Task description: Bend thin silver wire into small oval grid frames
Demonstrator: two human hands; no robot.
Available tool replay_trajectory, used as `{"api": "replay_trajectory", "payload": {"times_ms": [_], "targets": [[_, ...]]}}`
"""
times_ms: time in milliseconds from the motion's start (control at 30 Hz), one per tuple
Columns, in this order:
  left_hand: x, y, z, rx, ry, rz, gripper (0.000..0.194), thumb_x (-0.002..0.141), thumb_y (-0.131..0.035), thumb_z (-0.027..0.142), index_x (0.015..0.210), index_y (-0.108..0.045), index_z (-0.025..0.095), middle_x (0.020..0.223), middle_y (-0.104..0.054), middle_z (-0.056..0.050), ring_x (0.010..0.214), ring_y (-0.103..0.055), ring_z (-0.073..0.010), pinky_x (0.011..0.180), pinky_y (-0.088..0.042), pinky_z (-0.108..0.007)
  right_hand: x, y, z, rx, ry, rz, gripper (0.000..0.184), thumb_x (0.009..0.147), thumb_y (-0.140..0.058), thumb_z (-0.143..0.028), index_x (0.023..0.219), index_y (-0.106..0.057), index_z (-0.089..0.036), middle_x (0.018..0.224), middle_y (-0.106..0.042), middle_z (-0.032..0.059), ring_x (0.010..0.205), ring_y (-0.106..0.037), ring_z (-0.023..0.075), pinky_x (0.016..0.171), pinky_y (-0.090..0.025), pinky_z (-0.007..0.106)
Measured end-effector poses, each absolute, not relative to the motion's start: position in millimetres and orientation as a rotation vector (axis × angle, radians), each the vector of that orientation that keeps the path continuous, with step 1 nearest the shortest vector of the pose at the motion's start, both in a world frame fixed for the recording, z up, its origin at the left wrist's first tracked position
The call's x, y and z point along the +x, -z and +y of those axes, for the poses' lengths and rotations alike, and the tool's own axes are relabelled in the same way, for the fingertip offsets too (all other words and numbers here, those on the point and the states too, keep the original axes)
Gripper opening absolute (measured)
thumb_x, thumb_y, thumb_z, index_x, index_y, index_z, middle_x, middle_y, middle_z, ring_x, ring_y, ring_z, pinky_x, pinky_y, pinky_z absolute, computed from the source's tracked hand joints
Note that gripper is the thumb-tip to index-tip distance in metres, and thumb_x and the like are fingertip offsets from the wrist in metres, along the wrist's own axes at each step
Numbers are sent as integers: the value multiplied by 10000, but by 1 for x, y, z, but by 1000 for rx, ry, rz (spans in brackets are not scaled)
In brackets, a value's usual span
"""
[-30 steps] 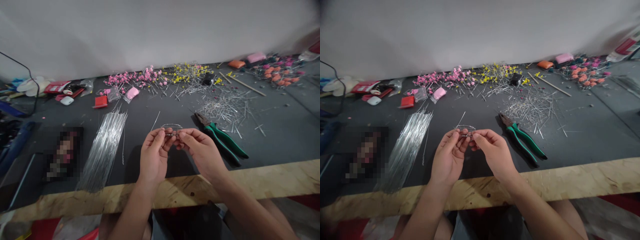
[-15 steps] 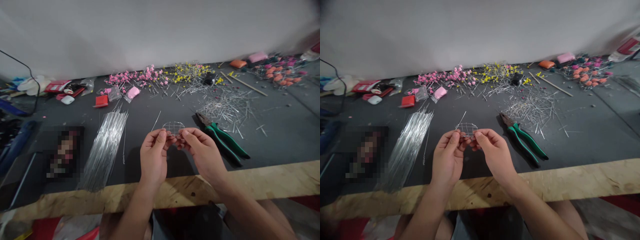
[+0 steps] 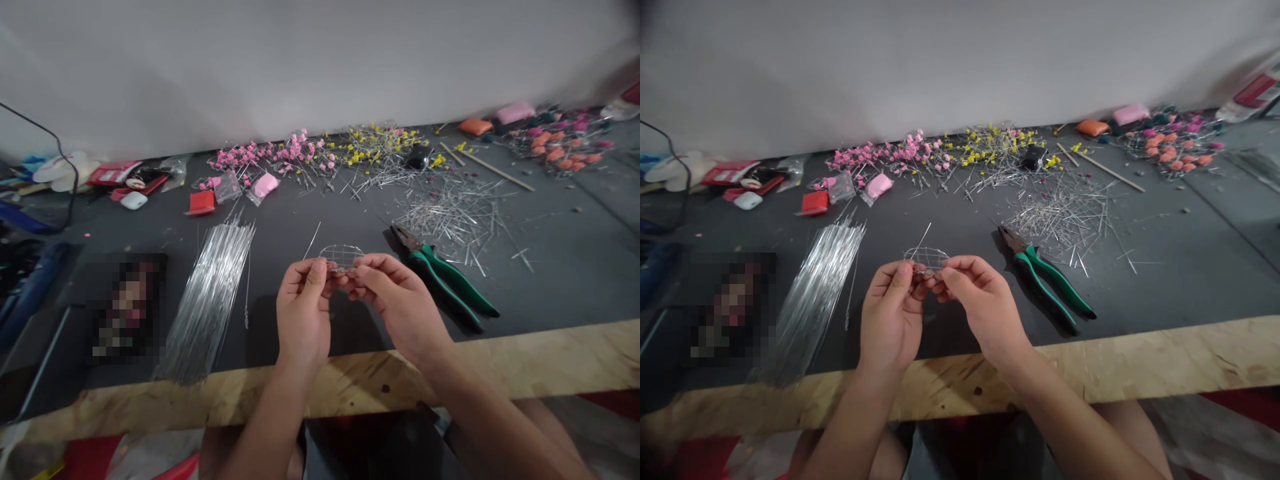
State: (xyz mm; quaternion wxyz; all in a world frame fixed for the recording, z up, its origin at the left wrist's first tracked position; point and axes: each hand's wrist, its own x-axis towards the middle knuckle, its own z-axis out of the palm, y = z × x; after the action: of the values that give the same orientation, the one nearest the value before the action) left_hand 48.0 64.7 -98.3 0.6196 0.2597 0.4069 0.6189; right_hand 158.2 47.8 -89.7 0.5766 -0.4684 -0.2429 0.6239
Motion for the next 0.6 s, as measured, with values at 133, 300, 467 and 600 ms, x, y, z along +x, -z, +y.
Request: {"api": "replay_trajectory", "payload": {"times_ms": [133, 300, 467, 600], "targets": [[44, 97, 67, 602, -1441, 937, 90, 812, -676, 226, 758, -638, 165, 741, -670, 3, 665, -630, -86, 655, -510, -210, 156, 87, 45, -1074, -1472, -638, 167, 742, -711, -172, 890, -659, -230, 849, -707, -3, 801, -662, 146, 743, -529, 297], [44, 96, 67, 615, -1447, 960, 98, 804, -683, 233, 758, -630, 165, 734, -670, 1, 650, -629, -96, 642, -511, -230, 155, 88, 44, -1069, -1455, -635, 113, 778, -695, -224, 885, -658, -223, 860, -717, 8, 788, -670, 149, 737, -532, 303], [45, 95, 67, 650, -1475, 989, 117, 787, -701, 254, 757, -629, 167, 738, -668, -1, 649, -632, -106, 651, -519, -248, 153, 88, 47, -1098, -1456, -572, 100, 791, -682, -312, 814, -665, -217, 803, -701, 6, 720, -655, 147, 706, -524, 310], [44, 96, 68, 654, -1493, 984, 116, 785, -702, 254, 752, -627, 172, 743, -663, 4, 643, -630, -102, 647, -520, -246, 150, 88, 50, -1087, -1471, -553, 82, 817, -637, -287, 785, -656, -213, 781, -695, 7, 704, -648, 144, 708, -514, 309]]}}
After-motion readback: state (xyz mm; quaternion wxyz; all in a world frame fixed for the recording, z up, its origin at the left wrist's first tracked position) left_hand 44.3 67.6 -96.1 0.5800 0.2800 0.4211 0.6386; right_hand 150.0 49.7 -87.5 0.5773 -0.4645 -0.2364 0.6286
